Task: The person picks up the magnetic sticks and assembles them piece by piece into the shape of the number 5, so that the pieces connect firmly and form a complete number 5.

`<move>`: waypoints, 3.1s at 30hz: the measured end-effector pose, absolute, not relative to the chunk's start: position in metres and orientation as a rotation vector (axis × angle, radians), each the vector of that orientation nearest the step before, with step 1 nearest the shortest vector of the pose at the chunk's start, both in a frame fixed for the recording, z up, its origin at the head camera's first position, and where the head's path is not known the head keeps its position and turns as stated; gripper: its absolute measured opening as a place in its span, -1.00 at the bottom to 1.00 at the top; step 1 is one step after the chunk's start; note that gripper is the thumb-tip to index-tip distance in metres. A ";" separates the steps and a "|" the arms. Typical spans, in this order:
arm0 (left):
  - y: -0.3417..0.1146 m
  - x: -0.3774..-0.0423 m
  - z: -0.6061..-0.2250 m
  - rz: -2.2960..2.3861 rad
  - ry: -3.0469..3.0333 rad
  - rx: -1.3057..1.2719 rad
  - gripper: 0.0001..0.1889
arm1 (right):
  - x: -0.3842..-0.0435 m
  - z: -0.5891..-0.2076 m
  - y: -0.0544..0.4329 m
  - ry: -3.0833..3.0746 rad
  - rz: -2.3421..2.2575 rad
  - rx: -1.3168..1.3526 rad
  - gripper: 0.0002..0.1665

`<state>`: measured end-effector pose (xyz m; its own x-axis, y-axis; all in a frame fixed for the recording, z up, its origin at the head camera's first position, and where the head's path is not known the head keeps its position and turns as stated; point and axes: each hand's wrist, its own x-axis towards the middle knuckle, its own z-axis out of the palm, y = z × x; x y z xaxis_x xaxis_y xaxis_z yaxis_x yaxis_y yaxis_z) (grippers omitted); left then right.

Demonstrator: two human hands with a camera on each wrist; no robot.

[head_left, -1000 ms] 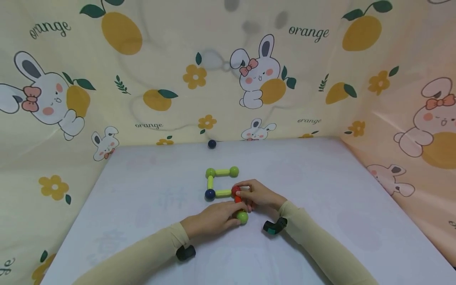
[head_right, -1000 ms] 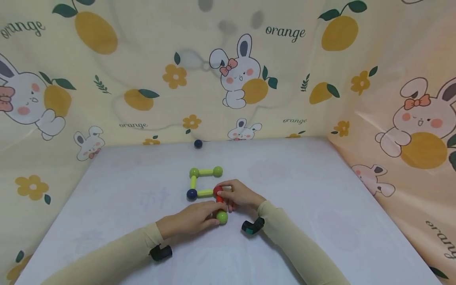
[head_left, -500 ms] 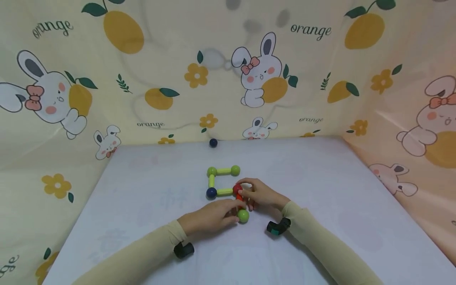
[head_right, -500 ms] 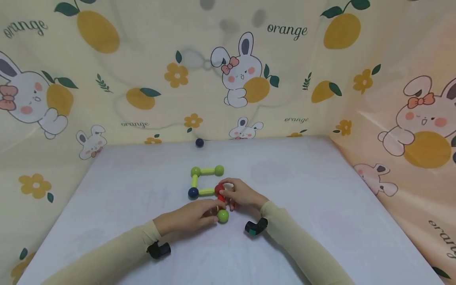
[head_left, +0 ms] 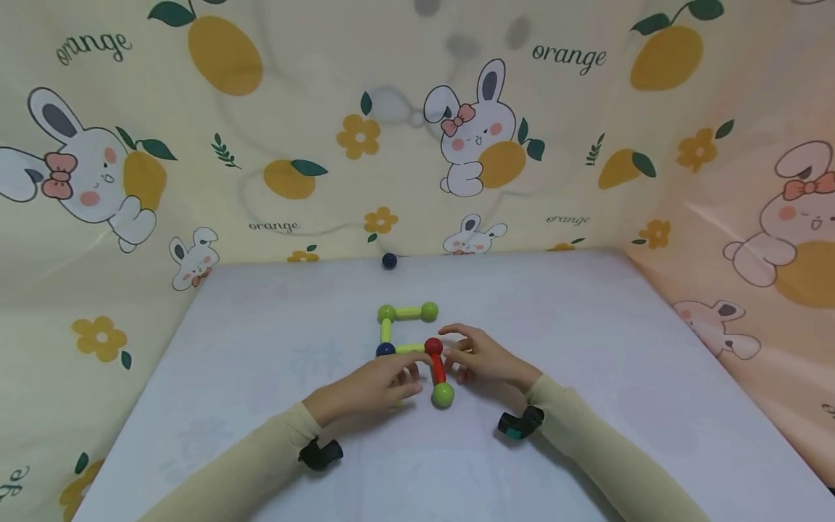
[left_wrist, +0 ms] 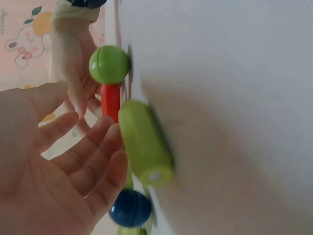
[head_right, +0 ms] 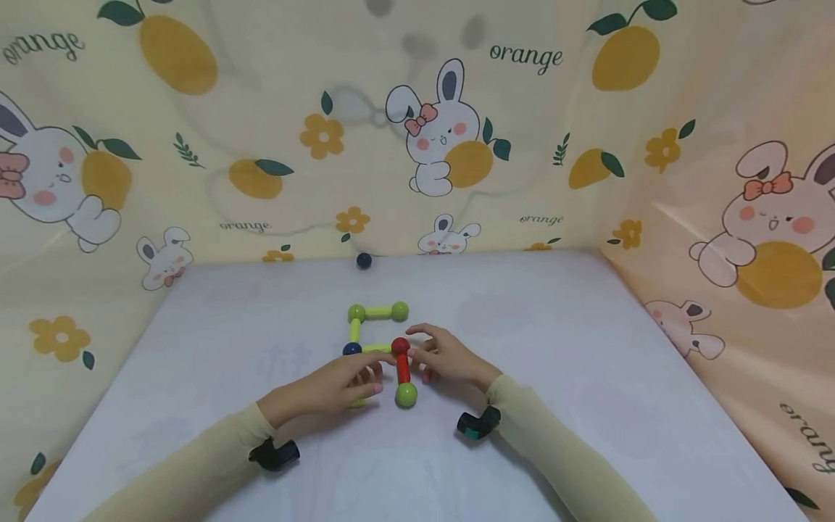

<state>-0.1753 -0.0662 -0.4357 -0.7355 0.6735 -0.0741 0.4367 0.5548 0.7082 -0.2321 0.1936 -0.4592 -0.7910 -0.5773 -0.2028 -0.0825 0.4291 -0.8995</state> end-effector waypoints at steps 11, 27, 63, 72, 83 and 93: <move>-0.091 -0.169 -0.432 1.031 2.512 0.809 -0.58 | -0.219 -0.447 0.202 2.275 -1.340 -0.612 -0.45; -0.127 -0.156 -0.445 1.040 2.505 0.758 -0.59 | -0.194 -0.450 0.202 2.202 -1.339 -0.773 -0.53; -0.101 -0.153 -0.452 0.920 2.554 0.782 -0.75 | -0.190 -0.459 0.198 2.169 -1.227 -0.892 -0.56; -0.083 -0.154 -0.449 0.885 2.573 0.828 -0.74 | -0.189 -0.456 0.197 2.172 -1.225 -0.904 -0.57; -0.079 -0.156 -0.451 0.876 2.568 0.815 -0.73 | -0.190 -0.458 0.197 2.170 -1.219 -0.910 -0.56; -0.078 -0.158 -0.449 0.877 2.548 0.789 -0.74 | -0.187 -0.456 0.197 2.164 -1.222 -0.888 -0.56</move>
